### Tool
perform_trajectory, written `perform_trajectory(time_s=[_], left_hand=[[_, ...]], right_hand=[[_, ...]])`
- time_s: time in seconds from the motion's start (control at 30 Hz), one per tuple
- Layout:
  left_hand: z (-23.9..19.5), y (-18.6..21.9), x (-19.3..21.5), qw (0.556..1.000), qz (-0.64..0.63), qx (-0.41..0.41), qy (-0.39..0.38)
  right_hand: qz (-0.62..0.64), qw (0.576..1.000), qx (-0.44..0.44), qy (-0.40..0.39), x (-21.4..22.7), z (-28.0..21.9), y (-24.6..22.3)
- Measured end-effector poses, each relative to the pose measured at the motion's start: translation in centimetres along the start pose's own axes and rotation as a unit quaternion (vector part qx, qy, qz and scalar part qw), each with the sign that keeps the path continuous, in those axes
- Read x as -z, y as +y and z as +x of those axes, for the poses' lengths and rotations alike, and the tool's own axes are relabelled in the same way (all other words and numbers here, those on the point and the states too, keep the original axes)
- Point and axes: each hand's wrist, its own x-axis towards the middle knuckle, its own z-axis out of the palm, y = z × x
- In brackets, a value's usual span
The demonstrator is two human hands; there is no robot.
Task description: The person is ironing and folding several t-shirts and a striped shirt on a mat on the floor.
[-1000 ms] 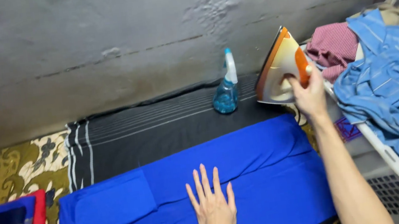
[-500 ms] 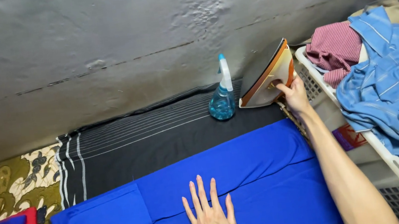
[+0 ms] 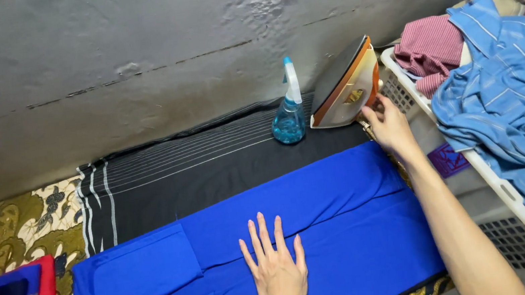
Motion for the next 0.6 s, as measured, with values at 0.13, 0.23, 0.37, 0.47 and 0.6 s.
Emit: perform_trajectory(time_s=[0.13, 0.23, 0.37, 0.47, 0.6], left_hand=[[-0.1, 0.0, -0.1, 1.000, 0.005, -0.002, 0.010], [-0.1, -0.1, 0.1, 1.000, -0.004, -0.002, 0.012], [-0.2, -0.1, 0.2, 1.000, -0.028, -0.004, 0.013], [-0.2, -0.1, 0.6, 0.999, -0.039, -0.004, 0.015], [-0.2, -0.2, 0.5, 0.998, -0.053, 0.002, 0.020]], right_hand=[[-0.124, 0.983, 0.110, 0.078, 0.5, -7.7, -0.3], [-0.329, 0.935, 0.108, 0.075, 0.0, -12.2, 3.8], [-0.424, 0.895, 0.087, 0.108, -0.4, -14.2, 7.2], [-0.404, 0.906, 0.058, 0.114, -0.8, -13.9, 7.1], [-0.345, 0.934, 0.029, 0.084, -0.2, -14.6, 5.1]])
